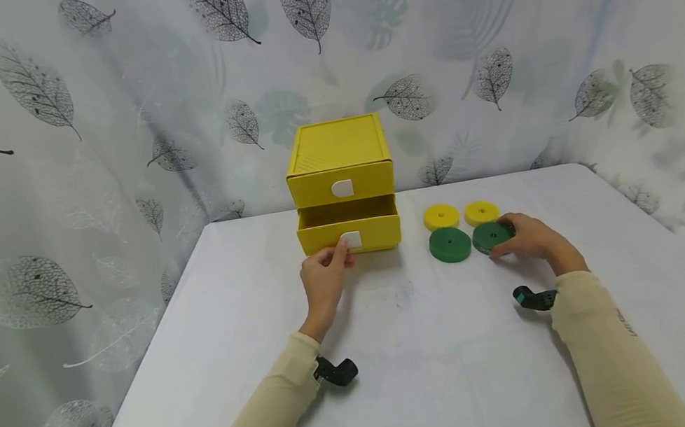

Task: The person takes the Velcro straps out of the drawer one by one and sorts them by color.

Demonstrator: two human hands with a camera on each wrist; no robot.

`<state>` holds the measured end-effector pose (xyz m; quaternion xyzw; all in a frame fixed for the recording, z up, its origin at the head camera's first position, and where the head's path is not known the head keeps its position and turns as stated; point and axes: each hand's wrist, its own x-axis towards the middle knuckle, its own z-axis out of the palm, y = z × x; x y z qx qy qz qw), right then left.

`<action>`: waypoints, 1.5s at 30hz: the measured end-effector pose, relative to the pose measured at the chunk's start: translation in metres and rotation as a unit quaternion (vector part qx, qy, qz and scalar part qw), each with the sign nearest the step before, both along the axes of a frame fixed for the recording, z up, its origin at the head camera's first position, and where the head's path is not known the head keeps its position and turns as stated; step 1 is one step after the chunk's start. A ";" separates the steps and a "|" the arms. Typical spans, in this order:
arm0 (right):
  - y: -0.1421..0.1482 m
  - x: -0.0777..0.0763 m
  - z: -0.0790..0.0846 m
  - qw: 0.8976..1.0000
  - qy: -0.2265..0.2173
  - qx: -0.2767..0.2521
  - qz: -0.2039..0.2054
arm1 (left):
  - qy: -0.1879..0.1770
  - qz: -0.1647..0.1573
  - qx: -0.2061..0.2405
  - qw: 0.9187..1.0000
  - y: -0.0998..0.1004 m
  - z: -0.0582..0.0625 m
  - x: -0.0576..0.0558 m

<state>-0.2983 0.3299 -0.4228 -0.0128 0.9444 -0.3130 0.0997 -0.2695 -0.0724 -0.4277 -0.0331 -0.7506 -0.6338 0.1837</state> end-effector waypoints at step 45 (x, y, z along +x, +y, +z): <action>0.001 -0.001 -0.004 1.000 -0.003 -0.005 -0.007 | -0.286 -0.066 0.294 0.910 0.020 0.002 -0.040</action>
